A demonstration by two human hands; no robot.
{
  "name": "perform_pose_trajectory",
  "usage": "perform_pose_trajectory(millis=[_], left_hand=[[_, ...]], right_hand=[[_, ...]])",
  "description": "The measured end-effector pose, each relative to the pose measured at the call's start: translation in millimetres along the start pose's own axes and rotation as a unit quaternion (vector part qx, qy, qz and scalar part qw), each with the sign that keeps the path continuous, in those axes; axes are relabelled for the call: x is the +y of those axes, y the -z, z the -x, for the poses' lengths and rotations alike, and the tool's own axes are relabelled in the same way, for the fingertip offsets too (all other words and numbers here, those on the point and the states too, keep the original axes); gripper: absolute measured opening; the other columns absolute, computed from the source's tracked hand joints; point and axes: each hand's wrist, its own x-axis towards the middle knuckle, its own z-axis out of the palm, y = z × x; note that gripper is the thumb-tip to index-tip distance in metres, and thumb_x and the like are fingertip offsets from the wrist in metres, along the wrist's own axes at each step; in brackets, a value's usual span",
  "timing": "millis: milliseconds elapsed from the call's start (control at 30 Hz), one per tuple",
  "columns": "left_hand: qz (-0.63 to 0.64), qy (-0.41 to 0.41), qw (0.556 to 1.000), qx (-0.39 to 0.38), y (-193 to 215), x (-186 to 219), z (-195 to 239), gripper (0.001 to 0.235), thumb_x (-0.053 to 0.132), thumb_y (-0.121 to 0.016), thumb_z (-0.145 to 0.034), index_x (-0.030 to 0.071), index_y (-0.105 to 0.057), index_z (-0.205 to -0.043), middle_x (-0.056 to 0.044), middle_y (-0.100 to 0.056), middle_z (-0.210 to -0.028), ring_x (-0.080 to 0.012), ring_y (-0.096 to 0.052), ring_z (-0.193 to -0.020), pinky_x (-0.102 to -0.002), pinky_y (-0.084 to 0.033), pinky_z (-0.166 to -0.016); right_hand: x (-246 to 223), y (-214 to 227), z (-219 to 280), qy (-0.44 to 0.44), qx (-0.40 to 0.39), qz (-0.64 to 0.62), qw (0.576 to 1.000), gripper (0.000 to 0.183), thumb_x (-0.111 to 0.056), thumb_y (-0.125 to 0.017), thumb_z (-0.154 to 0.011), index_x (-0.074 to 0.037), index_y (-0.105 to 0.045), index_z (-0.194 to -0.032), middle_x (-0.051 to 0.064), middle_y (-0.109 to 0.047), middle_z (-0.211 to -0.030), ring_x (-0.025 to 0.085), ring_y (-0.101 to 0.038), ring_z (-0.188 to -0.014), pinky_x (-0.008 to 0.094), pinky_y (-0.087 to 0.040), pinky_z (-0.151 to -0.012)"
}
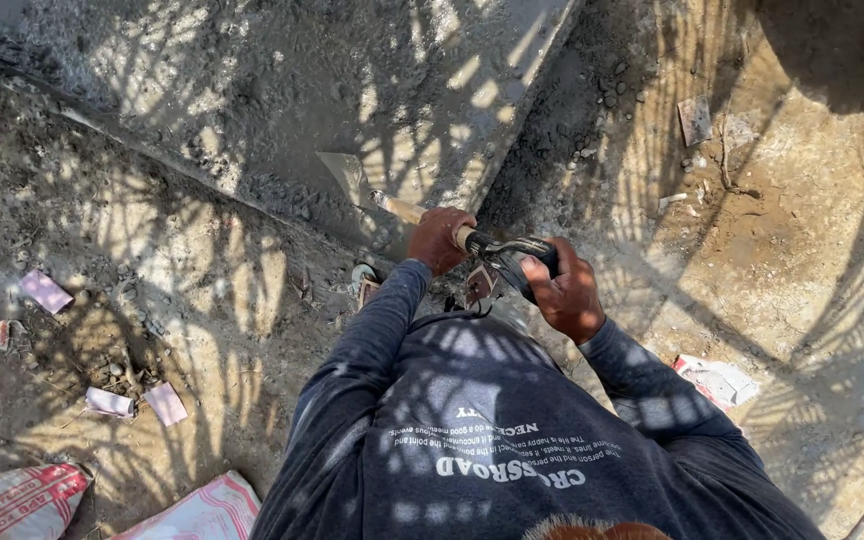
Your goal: The recorder uses a shovel to move and level wet concrete during a construction project.
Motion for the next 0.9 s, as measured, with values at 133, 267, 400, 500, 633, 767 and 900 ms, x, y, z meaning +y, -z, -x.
perform_pose_trajectory(millis=[133,267,400,500,633,767,900], left_hand=[[0.008,0.001,1.000,-0.008,5.6,4.6,-0.8,0.037,0.024,-0.090,-0.073,0.019,-0.070,-0.104,-0.002,-0.072,-0.099,-0.0274,-0.066,-0.100,-0.048,-0.046,-0.103],[0.016,0.002,1.000,0.001,1.3,-2.3,-2.2,0.037,0.024,-0.089,-0.073,0.019,-0.069,-0.104,-0.002,-0.073,-0.101,-0.0260,-0.068,-0.101,-0.048,-0.046,-0.106],[0.018,-0.011,1.000,0.012,-0.5,-5.0,-2.1,0.038,0.026,-0.090,-0.073,0.020,-0.069,-0.105,-0.001,-0.074,-0.103,-0.0252,-0.068,-0.102,-0.048,-0.044,-0.108],[0.013,-0.007,1.000,0.011,3.5,-2.5,-3.1,0.038,0.028,-0.090,-0.074,0.020,-0.069,-0.104,-0.001,-0.074,-0.103,-0.0254,-0.068,-0.104,-0.048,-0.044,-0.109],[0.007,-0.005,1.000,0.012,3.9,-4.4,-2.7,0.039,0.027,-0.089,-0.073,0.020,-0.069,-0.105,-0.001,-0.073,-0.105,-0.0261,-0.067,-0.106,-0.048,-0.044,-0.109],[0.011,-0.001,1.000,0.011,6.2,-4.1,-4.7,0.040,0.027,-0.090,-0.072,0.019,-0.069,-0.106,-0.001,-0.073,-0.105,-0.0265,-0.067,-0.106,-0.049,-0.043,-0.110],[0.019,0.012,1.000,0.005,7.1,-4.2,-5.5,0.040,0.027,-0.090,-0.072,0.019,-0.069,-0.105,-0.001,-0.073,-0.105,-0.0267,-0.067,-0.106,-0.050,-0.043,-0.110]], right_hand=[[-3.0,-0.2,-0.2,-0.012,0.000,-0.020,1.000,0.053,-0.048,-0.056,-0.103,0.003,-0.058,-0.115,0.007,-0.066,-0.071,0.015,-0.063,-0.057,0.033,-0.052,-0.052],[-7.8,-0.9,-2.9,-0.002,-0.002,-0.043,0.999,0.048,-0.045,-0.058,-0.105,0.002,-0.058,-0.114,0.006,-0.065,-0.075,0.013,-0.062,-0.061,0.032,-0.052,-0.055],[-9.4,-1.5,-3.0,-0.005,0.001,-0.042,0.999,0.041,-0.040,-0.059,-0.106,0.000,-0.059,-0.113,0.004,-0.062,-0.071,0.011,-0.058,-0.060,0.030,-0.048,-0.054],[-9.2,-2.3,-4.8,0.002,0.005,-0.043,0.999,0.040,-0.038,-0.060,-0.106,0.001,-0.059,-0.114,0.003,-0.061,-0.070,0.010,-0.057,-0.059,0.030,-0.047,-0.054],[-6.9,-3.1,-5.9,0.001,0.004,-0.052,0.999,0.037,-0.036,-0.060,-0.107,0.001,-0.059,-0.113,0.003,-0.060,-0.070,0.010,-0.055,-0.059,0.030,-0.046,-0.053],[-7.1,-2.9,-9.9,0.055,-0.002,-0.017,0.998,0.034,-0.033,-0.058,-0.109,0.000,-0.058,-0.112,0.003,-0.061,-0.072,0.010,-0.057,-0.058,0.031,-0.047,-0.053],[-7.4,-3.3,-11.2,0.075,0.007,0.011,0.997,0.033,-0.033,-0.058,-0.110,-0.001,-0.056,-0.110,0.003,-0.063,-0.072,0.012,-0.061,-0.059,0.030,-0.050,-0.055]])
